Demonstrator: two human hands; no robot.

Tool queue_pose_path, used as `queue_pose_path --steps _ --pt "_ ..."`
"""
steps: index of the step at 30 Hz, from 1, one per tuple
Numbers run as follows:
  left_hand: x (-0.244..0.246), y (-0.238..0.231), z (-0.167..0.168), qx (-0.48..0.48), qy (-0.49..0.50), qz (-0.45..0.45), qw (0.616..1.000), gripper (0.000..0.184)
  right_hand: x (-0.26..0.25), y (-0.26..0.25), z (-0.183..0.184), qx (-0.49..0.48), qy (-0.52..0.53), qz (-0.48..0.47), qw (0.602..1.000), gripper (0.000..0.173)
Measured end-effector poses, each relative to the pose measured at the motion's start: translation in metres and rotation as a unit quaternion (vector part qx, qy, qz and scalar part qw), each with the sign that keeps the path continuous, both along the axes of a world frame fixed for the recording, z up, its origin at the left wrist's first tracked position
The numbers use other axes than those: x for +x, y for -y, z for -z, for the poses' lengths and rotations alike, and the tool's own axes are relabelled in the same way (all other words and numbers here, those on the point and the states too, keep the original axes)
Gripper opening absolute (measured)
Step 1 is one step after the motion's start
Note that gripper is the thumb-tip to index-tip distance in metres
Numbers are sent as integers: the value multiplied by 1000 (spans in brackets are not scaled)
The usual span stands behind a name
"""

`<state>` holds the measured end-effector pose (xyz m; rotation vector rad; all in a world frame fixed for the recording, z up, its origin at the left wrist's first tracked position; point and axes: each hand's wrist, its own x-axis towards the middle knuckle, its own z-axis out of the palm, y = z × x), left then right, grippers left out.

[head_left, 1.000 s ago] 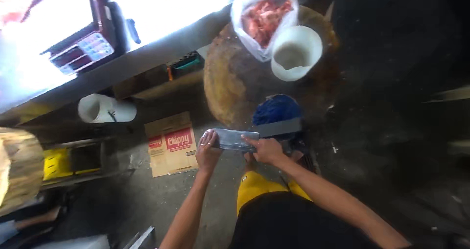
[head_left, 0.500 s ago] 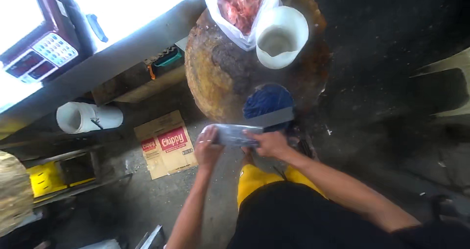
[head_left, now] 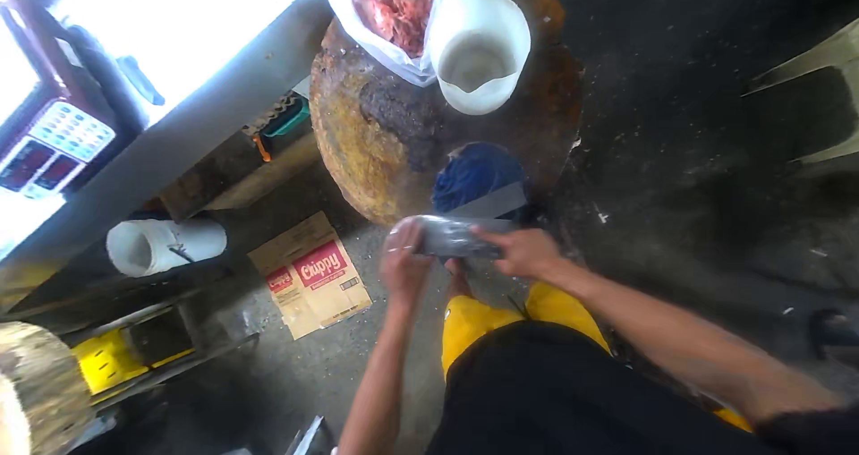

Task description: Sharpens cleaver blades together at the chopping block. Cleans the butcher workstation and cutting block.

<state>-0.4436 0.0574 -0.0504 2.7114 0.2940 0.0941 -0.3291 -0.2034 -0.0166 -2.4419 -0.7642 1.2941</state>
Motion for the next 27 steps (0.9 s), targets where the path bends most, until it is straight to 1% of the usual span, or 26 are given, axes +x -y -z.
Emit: queue_pose_path --steps 1,2,3,4,5,6,8,10,11,12,13,14,15,17,19,20,21,22,23,24,26,27 --pt "-21 -35 -11 22 -31 -42 998 62 -7 -42 5 31 -13 -28 999 77" --pt "-32 -57 -19 35 -47 -77 995 62 -11 -72 7 55 -15 -51 997 79" --pt "-38 -67 -23 37 -49 -96 993 63 -14 -86 6 72 -15 -59 996 81" --pt "-38 -65 -24 34 -37 -98 994 64 -17 -84 5 82 -16 -55 995 81" --pt "-29 -52 -24 30 -21 -87 996 64 -14 -68 4 89 -10 -36 995 79" --pt "-15 -28 -22 17 -1 -67 998 64 -10 -39 1 85 -3 -8 996 76" --pt "15 44 -14 -33 30 -17 999 63 -10 43 -3 45 37 57 997 75" --pt "52 122 -7 -70 22 50 996 63 -11 129 -7 -10 107 114 988 75" --pt "71 154 -6 -88 24 82 992 62 -9 162 -11 -44 129 135 981 76" --pt "86 174 -6 -108 30 111 988 61 -5 181 -16 -78 131 149 977 76" --pt "91 178 -4 -121 37 132 983 61 -4 185 -19 -97 122 152 976 76" --pt "88 166 0 -122 36 143 982 61 -3 174 -19 -100 110 142 979 77" --pt "79 140 5 -109 34 136 984 62 0 148 -16 -90 93 123 984 77" --pt "39 58 9 -51 24 68 996 62 -4 66 -1 -37 42 67 996 77" --pt "-6 -27 -5 8 -13 -18 1000 62 -11 -28 11 41 -2 9 999 75" --pt "-26 -57 -13 25 -30 -50 998 62 -17 -64 14 76 -10 -18 997 76" --pt "-41 -76 -17 35 -31 -69 996 63 -20 -87 12 100 -14 -40 994 79" --pt "-48 -83 -20 43 -24 -75 996 63 -21 -96 8 112 -19 -54 992 81" --pt "-42 -77 -22 46 -14 -72 996 64 -20 -89 5 119 -18 -50 992 80" --pt "-28 -57 -23 37 -3 -60 997 63 -16 -68 4 120 -11 -28 992 76" --pt "2 6 -16 -13 27 -14 999 62 -18 5 -3 88 16 41 995 72" --pt "22 44 -7 -42 53 21 997 62 -18 49 -2 63 53 78 994 73"
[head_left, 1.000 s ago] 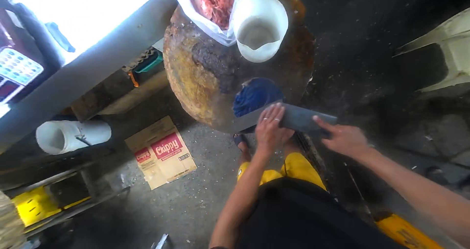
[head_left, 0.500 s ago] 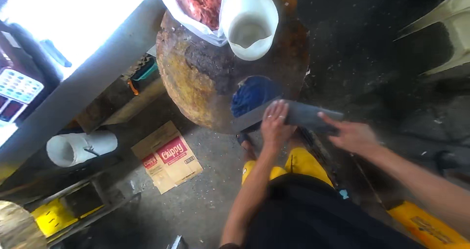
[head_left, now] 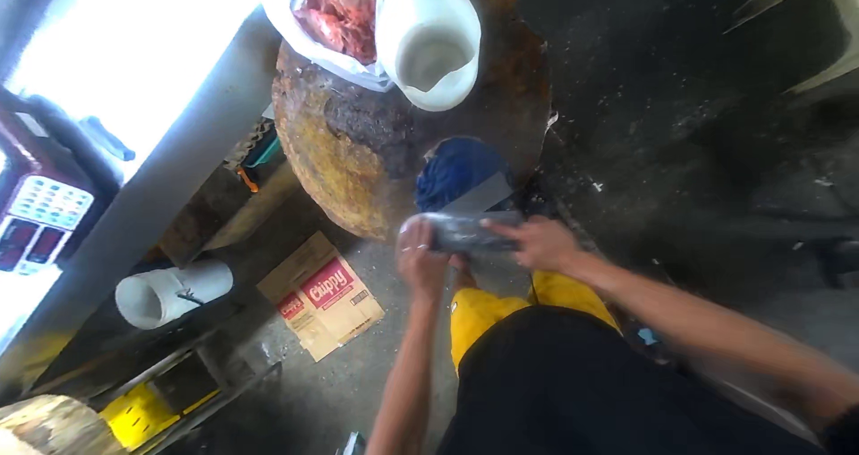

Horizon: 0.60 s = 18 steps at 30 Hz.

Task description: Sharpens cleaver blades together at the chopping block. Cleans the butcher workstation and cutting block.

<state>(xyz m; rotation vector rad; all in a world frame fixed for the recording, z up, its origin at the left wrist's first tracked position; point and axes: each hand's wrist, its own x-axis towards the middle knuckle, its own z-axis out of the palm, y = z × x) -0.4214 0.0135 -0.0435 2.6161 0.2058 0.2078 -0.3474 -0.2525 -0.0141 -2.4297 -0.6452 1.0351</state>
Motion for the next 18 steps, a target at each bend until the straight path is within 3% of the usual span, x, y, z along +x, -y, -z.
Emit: queue_pose_path --steps 3,5,7,11,13,15,18 --pt "61 112 19 -67 38 99 992 63 9 116 -12 -130 47 81 987 76" --pt "76 136 23 -73 45 129 988 62 16 138 -16 -186 50 78 978 78" --pt "57 90 25 -59 11 123 991 66 18 100 -5 -155 62 43 985 78" --pt "-42 -76 4 50 -37 -45 997 63 4 -79 21 -1 -27 -81 996 82" --pt "-73 -119 -8 83 -60 -99 990 63 -4 -136 16 46 -48 -140 988 83" --pt "-69 -112 -13 80 -61 -110 989 63 -2 -132 5 54 -59 -143 986 80" --pt "-23 -28 -4 22 -26 -41 999 64 6 -38 -4 11 -45 -49 998 75"
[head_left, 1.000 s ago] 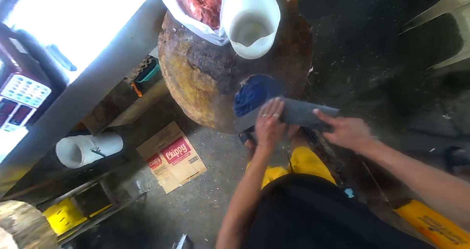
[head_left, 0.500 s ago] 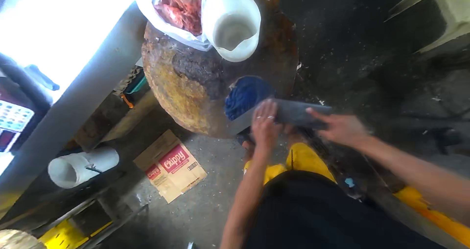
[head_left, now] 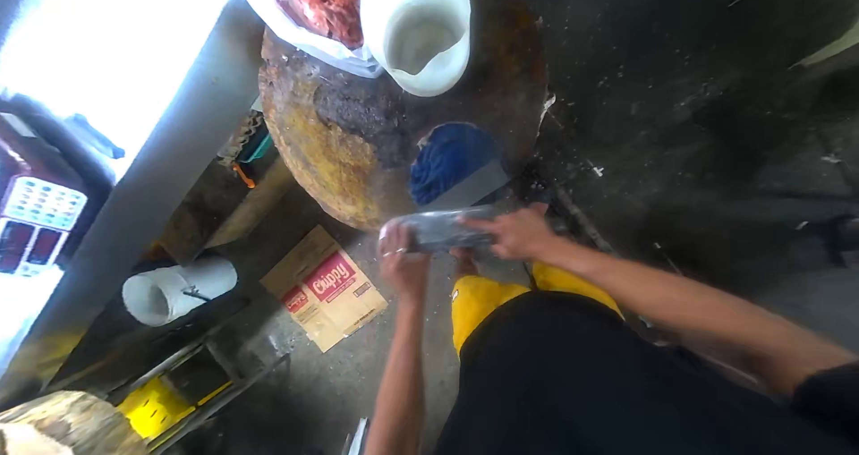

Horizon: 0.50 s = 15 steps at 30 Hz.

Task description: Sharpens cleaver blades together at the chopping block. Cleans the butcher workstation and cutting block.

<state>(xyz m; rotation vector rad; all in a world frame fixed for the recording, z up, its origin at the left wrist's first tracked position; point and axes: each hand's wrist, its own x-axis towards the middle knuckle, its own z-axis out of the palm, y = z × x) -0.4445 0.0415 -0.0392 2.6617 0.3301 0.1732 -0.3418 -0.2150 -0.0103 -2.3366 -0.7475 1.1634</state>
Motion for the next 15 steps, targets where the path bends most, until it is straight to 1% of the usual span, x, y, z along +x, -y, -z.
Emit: queue_pose_path --steps 2,3,4,5,6,7,8,10,12,13,14,15 --pt "39 78 10 -48 24 71 996 62 1 87 -2 -69 59 63 994 77" --pt "57 114 15 -66 24 105 992 63 1 125 -4 -103 89 87 987 77" --pt "75 143 20 -74 46 128 988 63 4 155 -6 -143 104 101 979 78" --pt "85 157 21 -81 53 150 984 63 5 170 -6 -175 112 107 972 79" --pt "85 155 21 -83 35 169 981 64 3 171 -4 -190 116 105 969 79" --pt "77 135 19 -77 2 179 981 67 3 156 1 -181 117 97 972 79" --pt "64 103 22 -63 -13 170 983 68 1 127 8 -155 114 83 978 78" --pt "27 19 24 -18 -10 103 995 68 -5 42 24 -88 75 40 992 79" --pt "-9 -55 10 22 -39 27 999 68 -11 -44 30 -14 42 -11 999 80" --pt "-19 -78 5 27 -57 3 998 71 -11 -73 30 14 29 -33 999 80" --pt "-24 -89 1 26 -61 -6 998 75 -9 -88 28 36 21 -43 998 77" --pt "-28 -89 -3 18 -65 -5 998 81 -11 -87 27 54 17 -40 998 71"
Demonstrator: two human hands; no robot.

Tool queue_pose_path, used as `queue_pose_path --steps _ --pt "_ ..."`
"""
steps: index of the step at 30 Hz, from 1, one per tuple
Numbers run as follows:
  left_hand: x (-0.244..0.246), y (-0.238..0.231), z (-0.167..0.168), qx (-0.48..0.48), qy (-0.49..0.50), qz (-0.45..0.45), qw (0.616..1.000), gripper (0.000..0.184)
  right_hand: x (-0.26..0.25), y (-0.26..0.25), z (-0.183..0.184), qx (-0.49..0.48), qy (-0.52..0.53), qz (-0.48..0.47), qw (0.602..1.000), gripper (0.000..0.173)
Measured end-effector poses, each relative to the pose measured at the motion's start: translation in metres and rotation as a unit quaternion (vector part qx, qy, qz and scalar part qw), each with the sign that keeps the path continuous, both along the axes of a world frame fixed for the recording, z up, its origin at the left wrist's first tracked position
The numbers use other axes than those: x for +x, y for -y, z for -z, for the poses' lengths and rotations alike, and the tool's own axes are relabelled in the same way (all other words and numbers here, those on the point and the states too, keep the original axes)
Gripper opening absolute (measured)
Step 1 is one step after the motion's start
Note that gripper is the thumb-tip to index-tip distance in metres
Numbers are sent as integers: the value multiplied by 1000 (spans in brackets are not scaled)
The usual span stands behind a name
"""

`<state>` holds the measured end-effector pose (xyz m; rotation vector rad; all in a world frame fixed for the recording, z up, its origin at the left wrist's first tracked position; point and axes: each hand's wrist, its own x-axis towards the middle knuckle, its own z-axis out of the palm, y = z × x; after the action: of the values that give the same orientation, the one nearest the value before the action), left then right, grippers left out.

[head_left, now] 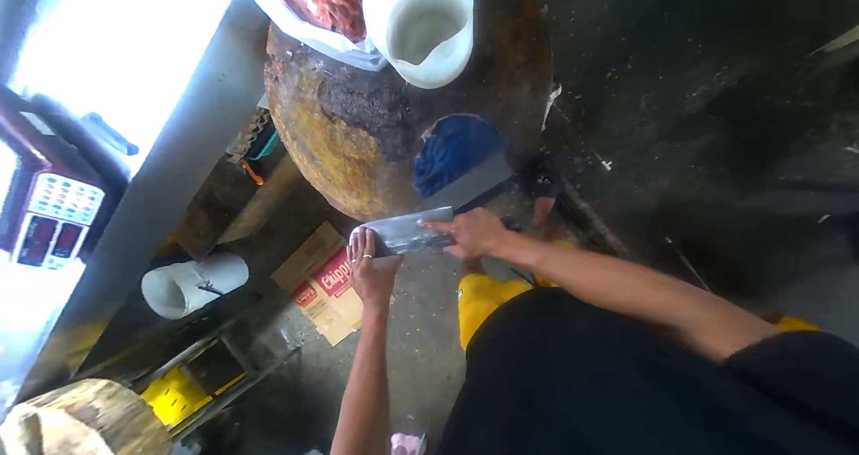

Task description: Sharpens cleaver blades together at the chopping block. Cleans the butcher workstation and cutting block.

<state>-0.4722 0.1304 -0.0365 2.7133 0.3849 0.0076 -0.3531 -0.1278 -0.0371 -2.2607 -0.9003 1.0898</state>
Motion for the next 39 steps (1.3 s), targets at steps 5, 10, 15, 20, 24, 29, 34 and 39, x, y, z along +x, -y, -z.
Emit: queue_pose_path --steps 5,10,15,20,24,29,34,39 --pt "61 139 16 -47 77 108 990 82 -7 150 -2 -38 108 166 979 50" --pt "128 255 25 -107 68 242 962 75 -13 271 -9 -144 177 279 933 54" --pt "56 84 18 -33 22 126 991 78 -10 109 15 -39 129 183 974 49" --pt "24 21 3 -35 22 28 999 82 -1 33 8 33 47 88 994 52" --pt "80 157 10 -72 70 121 988 76 -9 174 0 -33 111 201 973 55" --pt "123 243 29 -106 74 238 963 72 -9 267 -14 -133 146 271 942 61" --pt "46 51 19 -13 13 108 994 77 -9 80 15 -21 89 165 982 54" --pt "36 46 0 -39 14 47 998 79 -10 63 11 55 40 143 987 52"
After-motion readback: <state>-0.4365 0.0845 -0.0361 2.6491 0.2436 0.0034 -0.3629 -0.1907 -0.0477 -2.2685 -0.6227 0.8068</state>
